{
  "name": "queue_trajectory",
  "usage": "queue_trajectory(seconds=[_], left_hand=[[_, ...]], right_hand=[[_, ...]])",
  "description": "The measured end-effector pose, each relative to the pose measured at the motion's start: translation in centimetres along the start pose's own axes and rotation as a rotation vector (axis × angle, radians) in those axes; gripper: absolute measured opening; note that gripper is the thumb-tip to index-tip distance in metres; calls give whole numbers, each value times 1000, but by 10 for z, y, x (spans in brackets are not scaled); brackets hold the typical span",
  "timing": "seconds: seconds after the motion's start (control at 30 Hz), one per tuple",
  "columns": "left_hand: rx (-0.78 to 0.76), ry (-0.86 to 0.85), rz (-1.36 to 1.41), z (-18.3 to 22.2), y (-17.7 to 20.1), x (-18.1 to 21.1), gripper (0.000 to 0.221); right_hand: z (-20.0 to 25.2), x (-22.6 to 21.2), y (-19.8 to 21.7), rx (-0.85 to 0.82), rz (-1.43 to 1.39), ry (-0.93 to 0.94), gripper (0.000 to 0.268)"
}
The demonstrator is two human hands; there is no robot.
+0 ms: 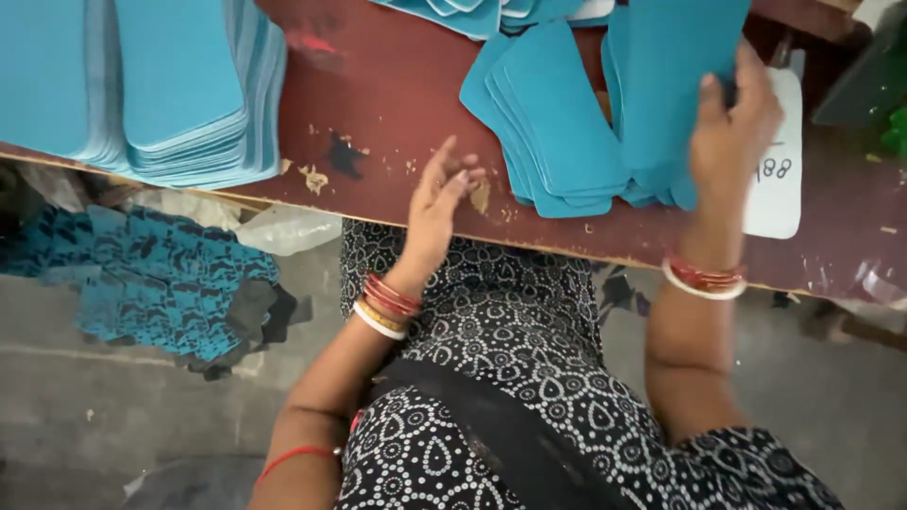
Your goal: Sorting and peeling layers or protective backing from blue shaped material parts at a workbench.
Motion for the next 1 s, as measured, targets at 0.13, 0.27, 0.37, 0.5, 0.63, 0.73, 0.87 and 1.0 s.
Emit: queue_trajectory(seconds=[0.13,0.27,0.37,0.5,0.63,0.73,0.87,1.0], left_hand=[[211,203,155,-12,-14,-34,65],[277,347,302,-46,-29,-57,57],[277,417,232,-91,-37,-62,47],[269,442,104,-126,-56,-85,41],[217,344,-96,-148,-75,-104,41],[164,261,-311,-144,-84,-56,42],[-89,-192,-1025,-137,-102,76,39],[-75,-457,-1313,-109,-98,175,47]], right_hand=[[0,26,-5,-157,332,62,50],[14,60,-42,-300,264,98,39],[14,56,-51,-278,283,55,35],[15,53,-43,-227,275,93,34],[20,43,-40,-226,299,112,31],[19,43,-42,-230,275,92,32],[20,46,-39,-222,258,95,27],[21,44,-38,-213,203,124,28]])
Point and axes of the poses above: each hand's wrist, its own z-axis away from the middle knuckle, its own y-axis out of the back of the hand, x = y × z, the point moved 6 cm from there along -z, towards the middle knuckle, and after that the axes turned 1 degree about -x, right-handed, at the moved point
